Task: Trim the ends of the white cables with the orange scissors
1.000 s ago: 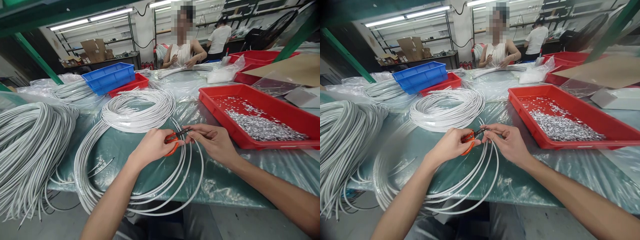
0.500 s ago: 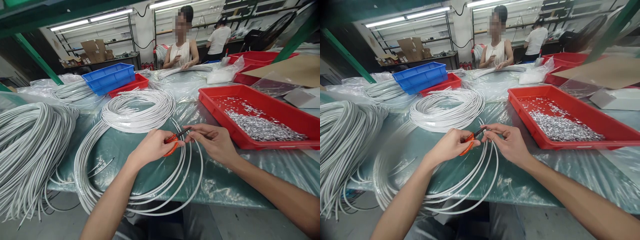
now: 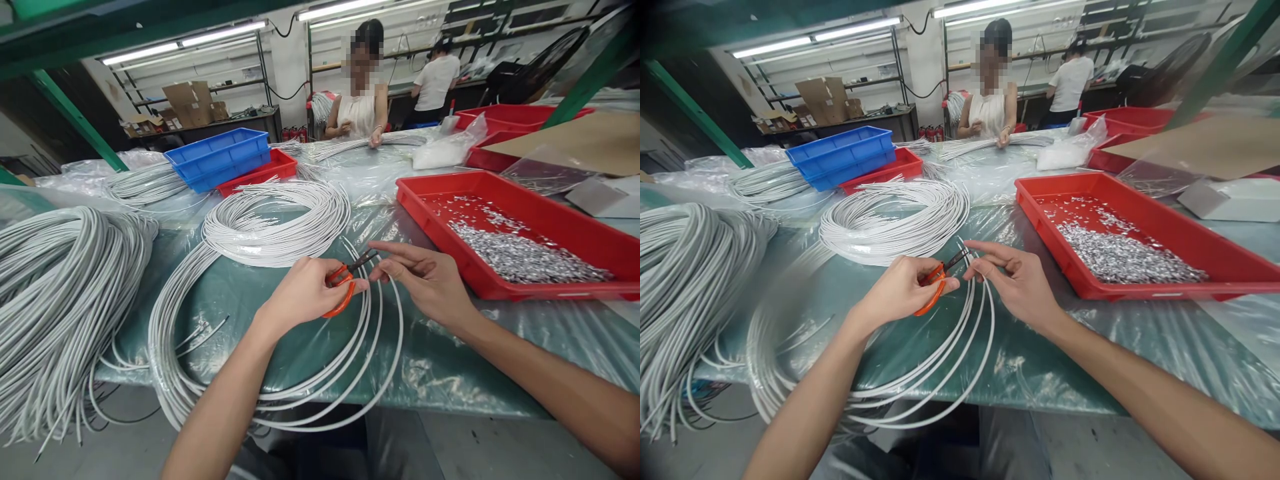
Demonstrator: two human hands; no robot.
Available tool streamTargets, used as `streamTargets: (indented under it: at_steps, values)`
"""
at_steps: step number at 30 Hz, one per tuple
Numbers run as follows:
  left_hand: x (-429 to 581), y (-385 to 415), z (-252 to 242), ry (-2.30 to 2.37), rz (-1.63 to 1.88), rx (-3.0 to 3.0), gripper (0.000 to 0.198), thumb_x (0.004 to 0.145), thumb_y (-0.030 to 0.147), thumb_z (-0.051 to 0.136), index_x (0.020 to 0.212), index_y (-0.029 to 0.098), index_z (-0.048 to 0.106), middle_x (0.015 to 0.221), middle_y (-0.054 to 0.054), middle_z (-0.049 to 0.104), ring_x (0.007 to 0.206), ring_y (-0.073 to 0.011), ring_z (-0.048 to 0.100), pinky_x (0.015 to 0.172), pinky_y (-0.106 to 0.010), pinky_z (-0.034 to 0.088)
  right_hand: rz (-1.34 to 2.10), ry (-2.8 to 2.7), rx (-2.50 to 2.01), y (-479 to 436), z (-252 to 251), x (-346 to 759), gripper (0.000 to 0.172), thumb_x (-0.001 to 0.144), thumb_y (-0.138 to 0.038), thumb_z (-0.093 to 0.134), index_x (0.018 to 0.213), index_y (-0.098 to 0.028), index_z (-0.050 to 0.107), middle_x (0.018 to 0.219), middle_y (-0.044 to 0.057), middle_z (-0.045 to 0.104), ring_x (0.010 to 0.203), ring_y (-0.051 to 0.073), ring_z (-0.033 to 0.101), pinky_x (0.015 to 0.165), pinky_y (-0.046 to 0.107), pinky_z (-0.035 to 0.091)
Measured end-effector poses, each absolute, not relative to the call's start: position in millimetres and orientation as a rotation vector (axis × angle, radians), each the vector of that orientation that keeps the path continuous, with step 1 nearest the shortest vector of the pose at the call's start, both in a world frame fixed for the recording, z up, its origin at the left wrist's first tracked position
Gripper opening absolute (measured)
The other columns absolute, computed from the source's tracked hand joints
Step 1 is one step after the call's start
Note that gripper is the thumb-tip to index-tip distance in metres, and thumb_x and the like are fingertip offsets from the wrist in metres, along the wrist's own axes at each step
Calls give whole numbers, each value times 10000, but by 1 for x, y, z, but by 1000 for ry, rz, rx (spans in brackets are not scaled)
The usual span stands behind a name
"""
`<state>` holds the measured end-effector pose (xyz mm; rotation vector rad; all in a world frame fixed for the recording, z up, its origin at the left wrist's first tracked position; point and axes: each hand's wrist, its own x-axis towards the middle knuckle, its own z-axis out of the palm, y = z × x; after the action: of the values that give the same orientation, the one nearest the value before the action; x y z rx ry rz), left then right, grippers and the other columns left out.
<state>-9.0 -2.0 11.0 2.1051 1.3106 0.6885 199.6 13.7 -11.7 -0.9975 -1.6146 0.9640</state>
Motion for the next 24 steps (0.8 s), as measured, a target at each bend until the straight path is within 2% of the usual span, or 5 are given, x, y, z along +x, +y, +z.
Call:
streamTargets:
  at_steps: [2, 7, 12, 18, 24]
  values:
    - [-9, -3, 12, 1281, 676, 2066, 517, 842, 563, 573, 607, 184, 311, 571, 52, 263, 558, -85, 217, 506, -246, 173, 984, -1587, -982, 15, -12, 200, 383, 849, -421, 678, 1132, -162, 679, 675, 28, 732, 603, 154, 623, 610, 278, 504]
    - [-11, -4, 13, 1206, 604, 2007, 538, 834, 582, 580, 590, 182, 315, 562, 51, 268, 537, -77, 218, 494, -246, 170, 1039, -1516, -990, 17, -10, 200, 346, 803, -468, 714, 974, -169, 690, 664, 50, 727, 577, 168, 628, 585, 290, 509]
    - [-11, -3, 14, 1162, 561, 1985, 513, 831, 592, 583, 586, 169, 425, 533, 47, 351, 512, -75, 280, 487, -242, 187, 995, -1618, -965, 15, -8, 199, 354, 863, -424, 649, 1087, -164, 733, 607, 7, 636, 601, 148, 582, 633, 288, 497]
    - [-10, -3, 13, 1091, 547, 1924, 467, 840, 572, 593, 643, 154, 527, 577, 23, 503, 509, -78, 395, 486, -237, 218, 1034, -1699, -930, 16, -9, 201, 329, 891, -382, 603, 1087, -161, 747, 582, -11, 553, 575, 133, 518, 599, 280, 450]
    - [-9, -3, 12, 1094, 565, 1895, 478, 839, 565, 602, 618, 159, 479, 580, 15, 543, 504, -80, 452, 482, -228, 245, 1103, -1685, -900, 15, -10, 201, 349, 897, -374, 608, 1154, -161, 709, 604, -15, 552, 589, 135, 513, 620, 285, 447]
